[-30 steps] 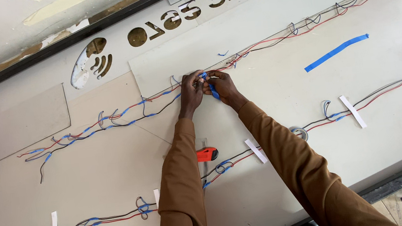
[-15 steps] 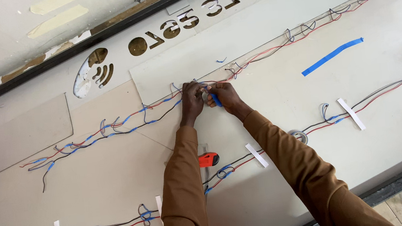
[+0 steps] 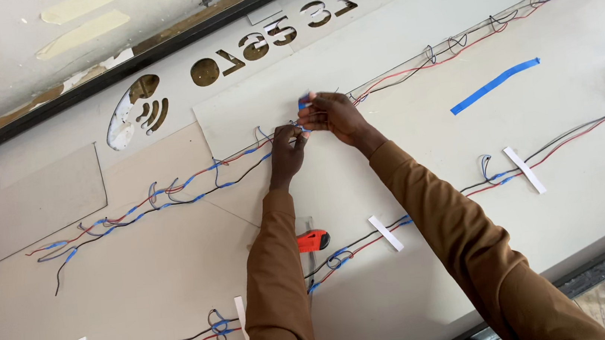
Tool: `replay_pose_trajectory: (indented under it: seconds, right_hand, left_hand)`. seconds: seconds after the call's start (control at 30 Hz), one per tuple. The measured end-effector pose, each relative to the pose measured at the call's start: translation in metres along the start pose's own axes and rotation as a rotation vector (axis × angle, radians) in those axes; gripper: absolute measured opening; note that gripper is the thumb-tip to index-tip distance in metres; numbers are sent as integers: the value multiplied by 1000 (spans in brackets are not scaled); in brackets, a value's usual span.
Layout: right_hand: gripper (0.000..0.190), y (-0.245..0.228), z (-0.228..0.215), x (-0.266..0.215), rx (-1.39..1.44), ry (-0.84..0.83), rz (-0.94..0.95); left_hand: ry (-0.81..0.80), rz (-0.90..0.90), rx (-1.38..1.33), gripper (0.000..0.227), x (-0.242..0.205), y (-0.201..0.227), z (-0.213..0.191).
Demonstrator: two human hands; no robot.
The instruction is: The person secures a bundle of multicolored wires to a white board using blue tape. They repeatedly tear off pieces of tape and press them over the wires to hold them in place.
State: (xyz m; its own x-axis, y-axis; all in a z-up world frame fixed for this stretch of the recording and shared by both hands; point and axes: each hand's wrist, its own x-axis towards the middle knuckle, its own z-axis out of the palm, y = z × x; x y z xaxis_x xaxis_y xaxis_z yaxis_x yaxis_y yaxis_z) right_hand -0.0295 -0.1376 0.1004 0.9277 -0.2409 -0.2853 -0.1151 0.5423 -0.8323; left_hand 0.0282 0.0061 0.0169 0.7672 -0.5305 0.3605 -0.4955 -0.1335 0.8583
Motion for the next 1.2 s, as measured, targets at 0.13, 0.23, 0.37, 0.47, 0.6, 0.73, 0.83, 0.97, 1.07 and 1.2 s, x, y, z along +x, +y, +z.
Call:
replay_pose_trajectory:
  seconds: [0.13,0.23,0.37,0.47,0.6,0.73,0.83,0.97,1.07,1.2]
  right_hand:
    - [47,9,-9,5,-291,40,-167]
    - [24,14,-16,11,-860,114,-163]
    - [36,17,-19,21,-1116,53,-97]
    - [27,15,-23,29,-958,-32,9]
    - [20,13,-24,30,-765,-87,55]
    - [23,15,-18,34,-792,-67,4]
    - [20,18,-17,32,-858,20,-68]
    - [14,23,-15,29,-1133,121,-83]
    - [13,27,-11,28,-1231,151,-93]
    - [18,31,-12,30,-1282,221,-103]
  left_hand:
    - [19,-38,-25,10,0,0,-1]
    - [-4,-68,-32,6,1,3,-1]
    - [-17,-79,-59,8,-2,3,-3]
    - [-20,-71,-57,9,2,5,-5]
    - [-24,-61,-24,4,-2,4,-3]
    - [-28,-5,17,8,-1,5,-1]
    - [-12,31,68,11,-2,3,3]
    - [-30,113,167,12,-6,1,7]
    - [-28,179,270,13,-9,-2,9]
    - [29,167,333,19,-15,1,9]
